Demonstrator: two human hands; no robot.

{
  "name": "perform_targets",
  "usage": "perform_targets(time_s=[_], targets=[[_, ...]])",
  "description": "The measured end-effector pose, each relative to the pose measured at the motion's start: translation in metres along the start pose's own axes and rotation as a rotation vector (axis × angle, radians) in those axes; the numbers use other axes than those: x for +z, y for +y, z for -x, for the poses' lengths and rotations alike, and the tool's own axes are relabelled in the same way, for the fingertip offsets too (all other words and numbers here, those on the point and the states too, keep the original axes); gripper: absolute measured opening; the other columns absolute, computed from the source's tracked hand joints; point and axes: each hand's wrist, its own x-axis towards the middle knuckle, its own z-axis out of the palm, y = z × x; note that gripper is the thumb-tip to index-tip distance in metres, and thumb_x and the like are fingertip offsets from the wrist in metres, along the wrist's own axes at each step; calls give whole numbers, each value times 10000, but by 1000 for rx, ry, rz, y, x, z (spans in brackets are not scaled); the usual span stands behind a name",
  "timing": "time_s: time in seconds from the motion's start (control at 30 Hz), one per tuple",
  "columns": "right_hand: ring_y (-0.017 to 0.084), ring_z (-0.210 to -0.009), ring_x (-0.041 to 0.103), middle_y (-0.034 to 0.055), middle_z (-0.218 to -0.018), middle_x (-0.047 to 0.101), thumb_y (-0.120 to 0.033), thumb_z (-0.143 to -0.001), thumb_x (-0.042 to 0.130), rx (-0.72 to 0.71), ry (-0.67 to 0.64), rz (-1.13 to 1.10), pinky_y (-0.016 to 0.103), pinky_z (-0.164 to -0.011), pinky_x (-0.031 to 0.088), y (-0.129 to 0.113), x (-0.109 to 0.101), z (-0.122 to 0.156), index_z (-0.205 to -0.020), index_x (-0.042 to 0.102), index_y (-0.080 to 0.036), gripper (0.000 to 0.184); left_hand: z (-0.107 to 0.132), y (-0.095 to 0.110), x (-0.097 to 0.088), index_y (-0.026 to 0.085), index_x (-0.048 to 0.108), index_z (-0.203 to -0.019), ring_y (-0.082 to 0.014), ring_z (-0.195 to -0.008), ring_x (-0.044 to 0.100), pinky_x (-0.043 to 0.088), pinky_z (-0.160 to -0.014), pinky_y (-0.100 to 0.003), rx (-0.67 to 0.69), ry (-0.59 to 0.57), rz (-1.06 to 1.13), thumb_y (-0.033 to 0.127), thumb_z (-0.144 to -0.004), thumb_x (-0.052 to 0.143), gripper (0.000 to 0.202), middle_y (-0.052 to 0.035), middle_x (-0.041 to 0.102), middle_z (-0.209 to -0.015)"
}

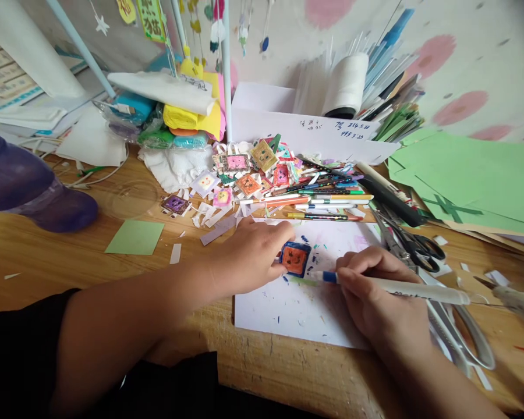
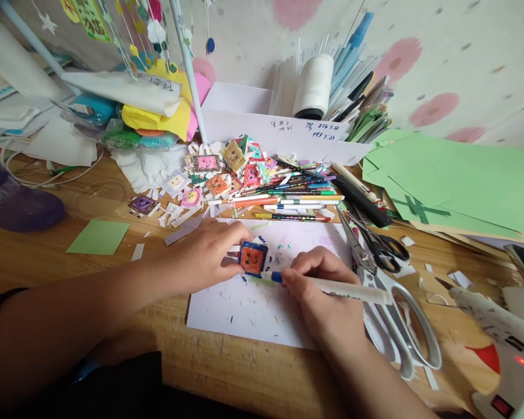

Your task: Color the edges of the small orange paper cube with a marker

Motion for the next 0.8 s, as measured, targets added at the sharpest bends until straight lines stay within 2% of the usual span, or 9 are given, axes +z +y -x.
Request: perform_targets(time_s=[0.1,0.27,0.5,0.67,0.73,0.8], targets=[[114,-470,442,-43,-500,485,-209,-731,719,-19,102,-166,258,-449,354,-2,-2,-5,-646,576,-234,168,1,-2,0,198,488,-1046,-247,-1001,605,401,-886,-423,-6,8,33,186,-756,616,317,-60,670,-1059],[128,-506,508,-18,-570,540,-249,-711,751,13,210,-189,250,-422,346,-3,-6,-8,-636,579,-223,189,1,-2,-3,222,512,-1074,-250,-1012,607,405,-905,-438,-19,-32,46,301,-679,716,452,-42,669,-1075],[104,-528,502,-50,-605,516,-307,-757,724,-28,205,-143,241,-511,390,2,-10,-14,-757,578,-208,177,0,9,-13,214,559,-1075,-246,-1002,618,437,-913,-419,-65,-41,10,223,-639,687,454,-42,677,-1095],[98,-525,499,-51,-637,521,-361,-744,724,-52,259,-144,233,-514,397,0,-13,-16,-741,564,-204,223,1,9,-23,238,553,-1144,-195,-908,643,493,-772,-275,-126,-74,145,192,-644,635,509,-24,684,-1047],[99,-517,497,-52,-624,518,-389,-738,720,-38,269,-143,233,-515,399,-1,-13,-16,-724,555,-203,249,-1,5,-32,247,545,-1165,-171,-860,644,490,-710,-231,-152,-127,196,159,-635,613,541,-18,663,-1093],[106,-522,502,-53,-604,512,-415,-739,710,-17,253,-132,233,-515,397,-2,-12,-15,-720,550,-204,265,-5,0,-45,246,542,-1184,-147,-764,630,473,-635,-211,-184,-183,209,133,-630,585,566,-14,661,-1061]])
